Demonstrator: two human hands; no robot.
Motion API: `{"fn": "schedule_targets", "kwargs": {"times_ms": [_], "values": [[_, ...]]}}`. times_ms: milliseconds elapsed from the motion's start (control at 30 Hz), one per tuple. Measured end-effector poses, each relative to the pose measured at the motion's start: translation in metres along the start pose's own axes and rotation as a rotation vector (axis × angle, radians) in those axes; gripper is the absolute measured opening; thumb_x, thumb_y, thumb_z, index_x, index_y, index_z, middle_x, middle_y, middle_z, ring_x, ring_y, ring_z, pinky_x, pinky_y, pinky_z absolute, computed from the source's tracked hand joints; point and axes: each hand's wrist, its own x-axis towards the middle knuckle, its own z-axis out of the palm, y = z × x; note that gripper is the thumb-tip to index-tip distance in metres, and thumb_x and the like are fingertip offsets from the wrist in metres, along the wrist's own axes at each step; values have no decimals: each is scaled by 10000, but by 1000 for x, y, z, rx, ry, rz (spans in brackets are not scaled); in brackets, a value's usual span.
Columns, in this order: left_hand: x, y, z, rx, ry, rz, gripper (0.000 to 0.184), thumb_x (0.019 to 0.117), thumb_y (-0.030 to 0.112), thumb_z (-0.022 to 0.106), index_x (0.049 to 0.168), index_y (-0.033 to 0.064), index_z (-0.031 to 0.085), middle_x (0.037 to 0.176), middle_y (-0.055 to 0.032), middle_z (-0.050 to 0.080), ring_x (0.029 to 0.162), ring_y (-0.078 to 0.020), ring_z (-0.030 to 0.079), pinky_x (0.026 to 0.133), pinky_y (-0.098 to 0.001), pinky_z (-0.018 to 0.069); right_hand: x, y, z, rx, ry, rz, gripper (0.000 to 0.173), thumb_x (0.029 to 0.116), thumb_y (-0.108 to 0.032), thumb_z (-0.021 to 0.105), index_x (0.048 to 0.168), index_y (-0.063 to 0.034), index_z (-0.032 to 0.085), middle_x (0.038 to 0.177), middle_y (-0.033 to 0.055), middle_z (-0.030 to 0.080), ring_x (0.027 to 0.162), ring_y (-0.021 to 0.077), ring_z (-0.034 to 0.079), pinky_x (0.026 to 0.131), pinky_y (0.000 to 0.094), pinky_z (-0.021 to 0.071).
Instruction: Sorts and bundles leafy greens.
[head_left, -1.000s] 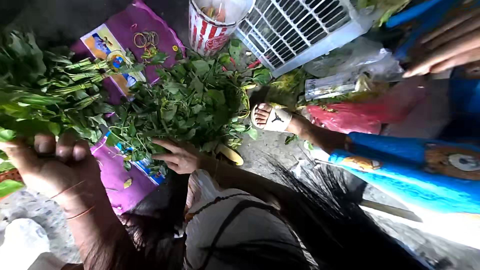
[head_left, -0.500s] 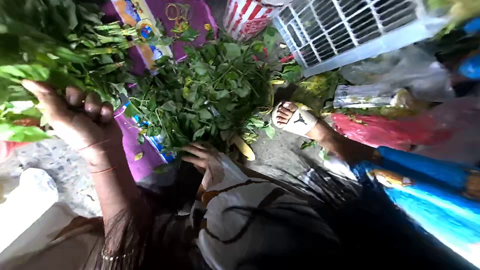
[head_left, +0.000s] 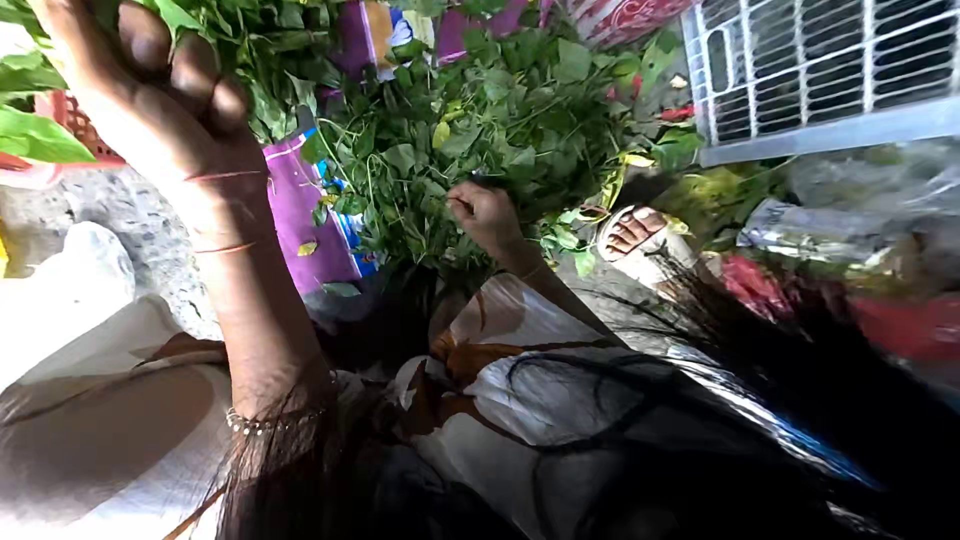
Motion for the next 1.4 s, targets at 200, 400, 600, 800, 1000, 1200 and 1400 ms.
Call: {"fn": "schedule_targets", "kwargs": {"times_ms": [200, 400, 600, 800, 1000, 1200, 1400], "values": [[2, -1, 0, -24, 65, -19, 463, 1127, 248, 152, 755, 113, 393, 496, 6, 376, 356, -64, 332, 330, -189, 341, -8, -28, -22, 105, 263, -105, 675, 914, -130, 642, 1523, 12, 386, 1281, 213, 624, 942, 282, 684, 781, 447, 583], [-3, 0, 3, -42, 19, -78, 453, 1127, 227, 175, 748, 120, 399, 498, 17, 387, 356, -49, 335, 334, -173, 338, -33, -36, 40, -109, -296, -10, 285, 994, -248, 649, 1218, -89, 729, 1224, 174, 693, 1082, 381, 684, 893, 617, 531], [0, -1, -2, -46, -54, -122, 477, 1146, 336, 183, 805, 130, 444, 520, 36, 412, 372, -46, 362, 342, -173, 347, -2, -38, -43, 661, -77, 113, 268, 1021, -211, 627, 1184, -8, 689, 992, 63, 692, 665, 84, 598, 581, 271, 536], [-2, -5, 0, -59, -81, -156, 470, 1143, 377, 196, 813, 181, 466, 519, 80, 402, 379, -30, 369, 350, -172, 351, 26, -3, -101, 313, 264, 57, 445, 1034, -281, 603, 1389, -13, 578, 1247, 183, 665, 1050, 239, 679, 863, 410, 580], [0, -9, -6, -5, -54, -162, 443, 1143, 380, 185, 868, 198, 480, 539, 85, 434, 383, -23, 388, 350, -165, 362, 3, 1, -96, 147, 646, 126, 408, 1057, -202, 489, 1361, 62, 557, 1265, 249, 635, 1125, 301, 651, 976, 445, 535], [3, -12, -9, 3, -64, -144, 447, 1144, 369, 173, 867, 194, 476, 540, 87, 448, 386, -20, 397, 347, -163, 359, -30, 20, 4, -316, 388, -160, 358, 909, -117, 714, 1263, -167, 689, 1324, 157, 556, 1076, 340, 645, 728, 478, 607], [-8, -19, 2, 194, -143, -199, 432, 1141, 381, 207, 839, 226, 476, 538, 112, 443, 392, -13, 388, 371, -172, 384, 4, -5, -28, -449, 395, -251, 135, 945, -60, 646, 1019, -17, 750, 1193, 205, 654, 1100, 413, 638, 741, 493, 600]]}}
